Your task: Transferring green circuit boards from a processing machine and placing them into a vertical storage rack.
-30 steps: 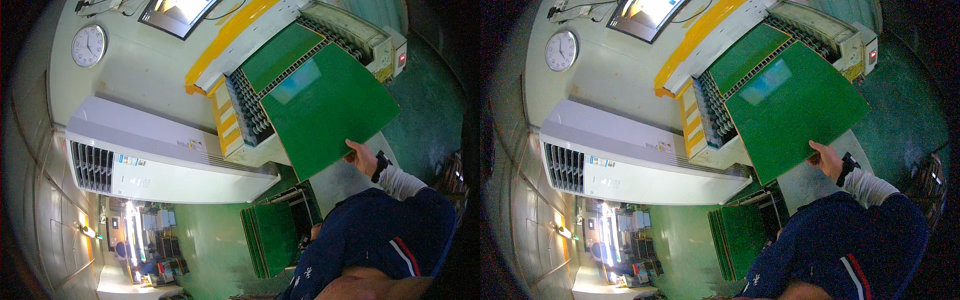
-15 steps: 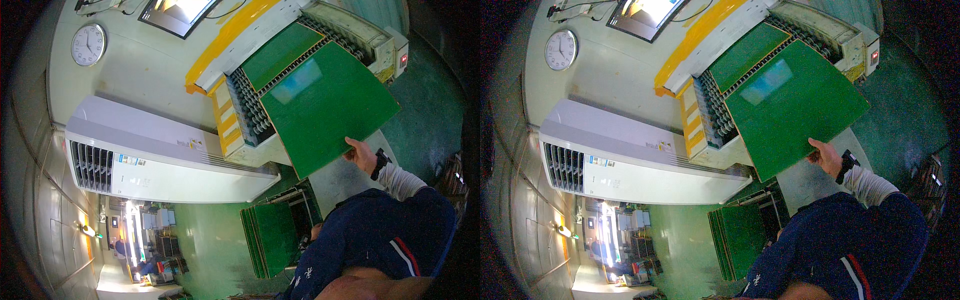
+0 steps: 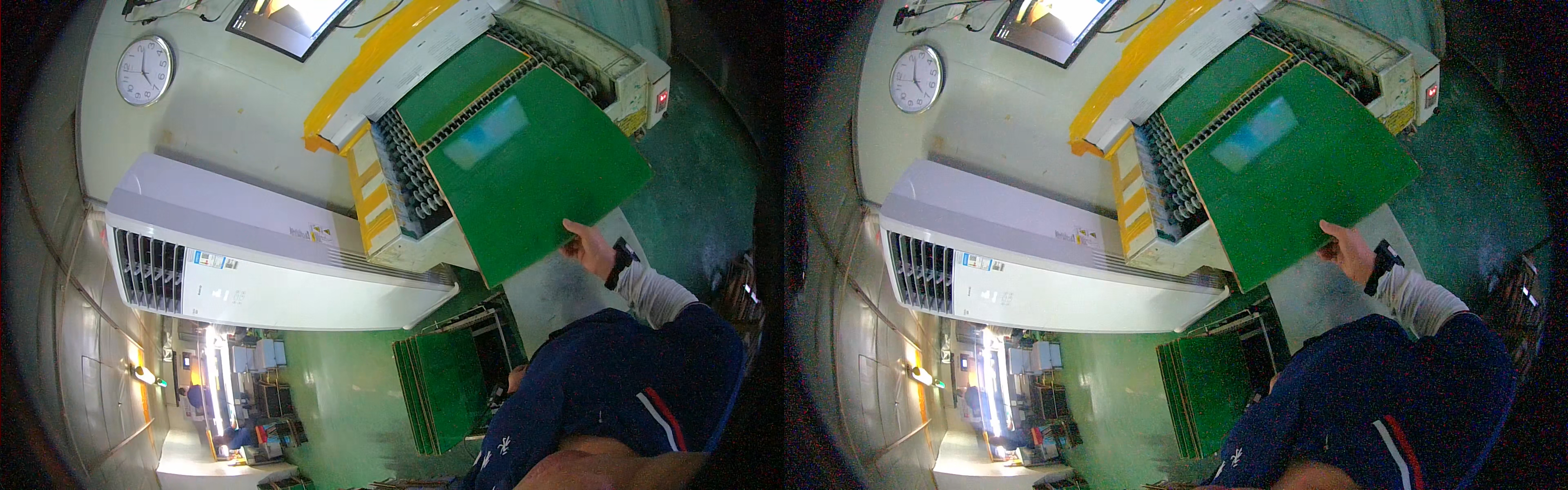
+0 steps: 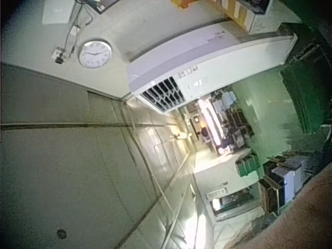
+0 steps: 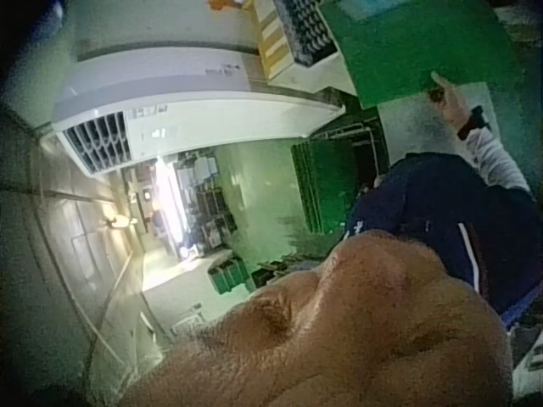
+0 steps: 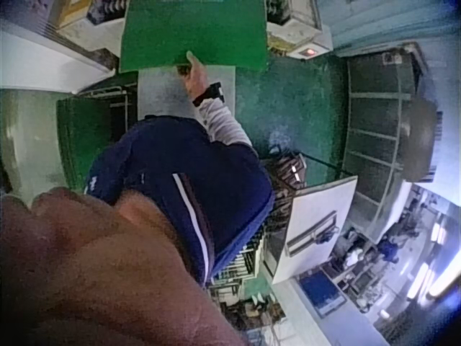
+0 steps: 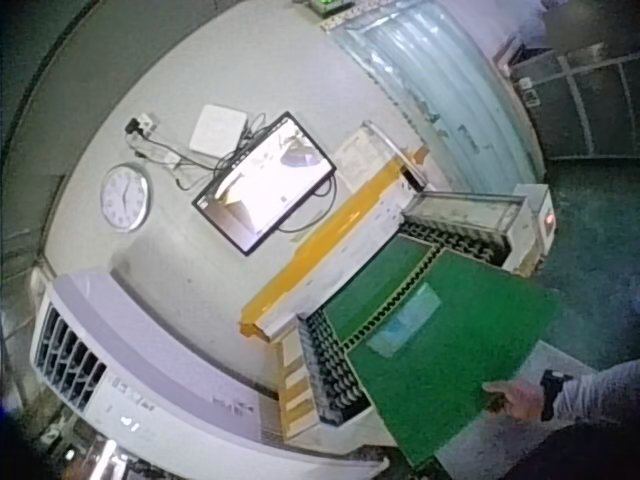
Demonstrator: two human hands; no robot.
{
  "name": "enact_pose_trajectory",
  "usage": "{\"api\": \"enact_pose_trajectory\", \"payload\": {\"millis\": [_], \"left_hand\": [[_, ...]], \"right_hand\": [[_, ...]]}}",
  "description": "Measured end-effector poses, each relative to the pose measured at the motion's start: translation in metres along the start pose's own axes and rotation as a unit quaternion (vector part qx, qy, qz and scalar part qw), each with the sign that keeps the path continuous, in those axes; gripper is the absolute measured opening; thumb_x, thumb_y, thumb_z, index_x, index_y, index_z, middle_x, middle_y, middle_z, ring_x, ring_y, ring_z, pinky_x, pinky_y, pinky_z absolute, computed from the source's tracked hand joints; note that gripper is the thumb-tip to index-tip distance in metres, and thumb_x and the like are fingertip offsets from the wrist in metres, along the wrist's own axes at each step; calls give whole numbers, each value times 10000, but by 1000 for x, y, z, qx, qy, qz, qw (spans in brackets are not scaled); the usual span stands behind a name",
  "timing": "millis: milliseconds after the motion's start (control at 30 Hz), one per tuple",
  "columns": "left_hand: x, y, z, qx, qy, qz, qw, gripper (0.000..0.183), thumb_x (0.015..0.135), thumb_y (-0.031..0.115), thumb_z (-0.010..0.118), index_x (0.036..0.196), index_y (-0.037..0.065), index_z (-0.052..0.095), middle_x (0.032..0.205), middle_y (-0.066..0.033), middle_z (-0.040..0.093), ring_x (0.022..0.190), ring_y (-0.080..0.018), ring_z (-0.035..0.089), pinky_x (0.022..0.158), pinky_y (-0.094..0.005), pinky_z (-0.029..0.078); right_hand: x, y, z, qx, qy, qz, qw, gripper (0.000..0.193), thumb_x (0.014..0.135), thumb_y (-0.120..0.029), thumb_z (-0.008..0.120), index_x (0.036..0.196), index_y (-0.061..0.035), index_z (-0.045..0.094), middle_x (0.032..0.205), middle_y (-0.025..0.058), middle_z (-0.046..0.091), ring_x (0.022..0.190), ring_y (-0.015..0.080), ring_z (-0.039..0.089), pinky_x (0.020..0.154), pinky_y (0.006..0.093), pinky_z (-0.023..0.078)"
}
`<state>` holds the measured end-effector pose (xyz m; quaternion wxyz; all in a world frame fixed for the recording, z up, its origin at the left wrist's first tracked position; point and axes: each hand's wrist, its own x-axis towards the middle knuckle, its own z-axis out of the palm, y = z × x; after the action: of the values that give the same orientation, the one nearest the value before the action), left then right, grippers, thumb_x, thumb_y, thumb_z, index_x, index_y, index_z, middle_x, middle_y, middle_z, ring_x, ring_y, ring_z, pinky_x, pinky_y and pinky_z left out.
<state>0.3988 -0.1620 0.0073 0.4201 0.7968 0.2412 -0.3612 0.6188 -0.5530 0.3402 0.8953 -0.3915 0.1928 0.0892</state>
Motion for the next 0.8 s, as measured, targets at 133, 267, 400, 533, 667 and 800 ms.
{"api": "enact_pose_trajectory", "payload": {"millis": [133,267,400,533,667,800], "left_hand": [[-1,1,-2,-19,3,-2,1000,362,898,369,584,1155,127,665,1117,-71,674,1032,-234,631,883,-349,484],[-1,-3,-5,-58,19,3,998,359,889,354,601,1143,111,671,1089,-75,687,1012,-231,641,871,-342,487],[-10,12,-7,33,22,9,999,378,875,383,607,1129,112,678,1080,-79,690,1005,-233,644,871,-334,493],[-23,32,-10,90,17,3,996,385,866,406,610,1124,129,682,1091,-73,687,1009,-238,642,880,-333,494],[-16,19,-5,26,9,-7,1000,380,880,384,600,1141,118,671,1117,-78,677,1024,-240,634,886,-345,490],[-7,7,-5,-14,2,-5,1000,374,894,363,591,1158,106,660,1142,-82,666,1038,-242,627,893,-357,486]], "right_hand": [[-1,-7,3,6,-10,8,1000,249,931,-326,588,975,-84,618,860,29,647,670,147,583,608,298,488],[9,-6,1,21,-36,17,999,236,932,-302,601,982,-72,610,881,42,642,700,148,584,640,301,493],[10,-9,7,23,-7,27,999,232,925,-296,613,990,-73,609,862,45,644,709,146,590,631,291,486],[22,-6,-4,17,-9,20,1000,224,927,-284,610,1012,-77,597,875,43,638,705,146,577,617,298,475],[32,-6,1,15,1,18,1000,253,902,-314,634,985,-78,594,849,51,629,670,164,580,593,308,491],[30,-10,7,7,-3,-1,1000,271,890,-324,648,967,-70,594,844,63,628,660,177,587,591,310,503]]}}
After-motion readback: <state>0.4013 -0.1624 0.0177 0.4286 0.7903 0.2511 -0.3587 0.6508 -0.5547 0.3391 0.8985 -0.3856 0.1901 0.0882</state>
